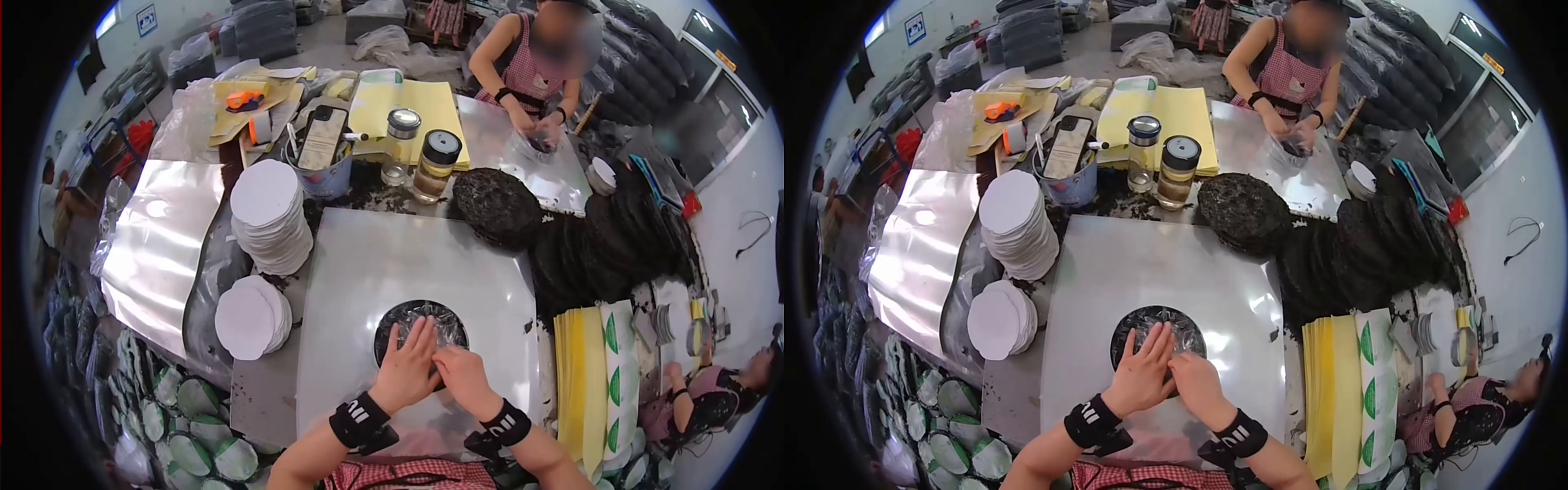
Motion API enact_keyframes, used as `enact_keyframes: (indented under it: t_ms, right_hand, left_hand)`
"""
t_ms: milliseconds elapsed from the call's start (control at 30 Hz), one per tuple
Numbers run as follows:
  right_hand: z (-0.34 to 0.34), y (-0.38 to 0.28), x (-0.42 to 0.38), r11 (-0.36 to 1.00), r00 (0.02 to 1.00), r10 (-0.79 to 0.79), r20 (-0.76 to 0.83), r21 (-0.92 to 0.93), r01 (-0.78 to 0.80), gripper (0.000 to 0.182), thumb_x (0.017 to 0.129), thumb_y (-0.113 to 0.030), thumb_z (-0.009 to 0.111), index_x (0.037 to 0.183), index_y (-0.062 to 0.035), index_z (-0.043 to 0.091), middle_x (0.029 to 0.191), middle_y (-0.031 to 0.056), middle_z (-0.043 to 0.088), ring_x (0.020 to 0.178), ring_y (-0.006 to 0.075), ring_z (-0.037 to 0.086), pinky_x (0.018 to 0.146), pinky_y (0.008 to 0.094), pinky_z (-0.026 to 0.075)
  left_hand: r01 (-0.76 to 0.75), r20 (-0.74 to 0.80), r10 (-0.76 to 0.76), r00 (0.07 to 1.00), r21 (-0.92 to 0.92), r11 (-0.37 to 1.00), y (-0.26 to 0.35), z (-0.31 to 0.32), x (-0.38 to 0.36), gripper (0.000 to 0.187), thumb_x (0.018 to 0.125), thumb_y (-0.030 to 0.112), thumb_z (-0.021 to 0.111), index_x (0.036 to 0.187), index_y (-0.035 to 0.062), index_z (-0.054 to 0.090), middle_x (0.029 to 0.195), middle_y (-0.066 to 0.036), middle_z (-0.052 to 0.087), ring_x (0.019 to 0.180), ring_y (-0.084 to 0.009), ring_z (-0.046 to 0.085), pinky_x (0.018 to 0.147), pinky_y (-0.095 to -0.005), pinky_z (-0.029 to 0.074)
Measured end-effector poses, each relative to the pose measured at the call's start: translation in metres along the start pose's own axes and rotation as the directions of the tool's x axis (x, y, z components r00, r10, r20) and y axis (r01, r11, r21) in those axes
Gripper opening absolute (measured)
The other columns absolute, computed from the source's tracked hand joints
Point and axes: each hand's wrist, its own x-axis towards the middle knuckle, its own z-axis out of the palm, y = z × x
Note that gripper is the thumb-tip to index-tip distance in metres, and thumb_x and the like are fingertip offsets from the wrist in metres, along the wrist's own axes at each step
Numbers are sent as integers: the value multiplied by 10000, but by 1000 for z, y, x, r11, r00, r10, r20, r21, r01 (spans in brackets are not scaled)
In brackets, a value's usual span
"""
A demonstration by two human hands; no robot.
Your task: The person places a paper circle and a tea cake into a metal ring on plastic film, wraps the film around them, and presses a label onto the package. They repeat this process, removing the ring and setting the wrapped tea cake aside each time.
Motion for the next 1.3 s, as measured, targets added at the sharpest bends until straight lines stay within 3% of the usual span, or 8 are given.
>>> enact_keyframes:
  t_ms: [333,500,667,867,1100,1167,1200,1300]
  right_hand:
    - [-10,40,3,974,973,-217,-79,-83,211,128,750,-87,673,862,-31,697,813,135,662,805,345,663,741,463,539]
    - [-146,162,-198,698,663,341,-667,-293,-654,371,852,-110,681,1207,-14,638,1226,183,654,1131,373,613,922,447,520]
    - [-123,175,-455,200,367,410,-835,-310,-929,475,838,-92,686,1302,-23,616,1454,217,495,1301,372,500,1123,466,380]
    - [-111,185,-481,276,407,304,-861,-330,-903,361,882,-78,655,1241,-56,677,1347,176,611,1269,340,551,1130,475,369]
    - [-163,186,-490,313,55,563,-825,152,-938,190,928,-169,651,984,3,710,944,173,730,835,375,679,749,413,525]
    - [-207,255,-599,170,32,508,-861,64,-983,226,954,-201,619,886,2,694,804,168,706,688,300,636,647,433,484]
    - [-248,196,-597,-301,508,175,-844,-537,-788,254,957,-146,600,1157,-9,676,929,151,700,843,295,670,793,379,531]
    - [-347,234,-640,376,-38,-93,-995,0,-927,304,996,-127,521,1210,44,652,1113,178,695,961,266,671,849,374,532]
  left_hand:
    - [-32,6,32,999,51,998,4,0,0,697,966,449,521,1489,1,417,1627,-174,267,1528,-345,182,1194,-617,117]
    - [-50,76,44,996,85,995,7,-10,12,878,912,670,526,1525,55,397,1646,-147,240,1523,-417,141,1186,-632,82]
    - [-76,141,70,988,35,997,4,-10,21,813,910,510,606,1511,4,394,1643,-177,229,1523,-427,133,1174,-633,127]
    - [-101,105,94,990,63,993,0,-7,20,809,888,530,619,1453,-26,462,1618,-201,273,1510,-436,167,1170,-627,152]
    - [-98,108,92,990,59,993,4,-7,22,792,892,500,630,1458,-26,455,1626,-195,258,1515,-429,152,1172,-618,157]
    - [-83,121,77,990,50,995,6,-13,22,795,897,505,625,1466,-20,446,1633,-189,244,1519,-423,143,1172,-615,160]
    - [-92,137,83,987,59,994,8,-13,22,817,899,490,628,1500,-12,395,1638,-194,227,1515,-445,136,1175,-610,158]
    - [-95,108,88,990,64,993,5,-11,21,838,895,562,614,1502,22,407,1634,-196,229,1511,-437,154,1174,-614,155]
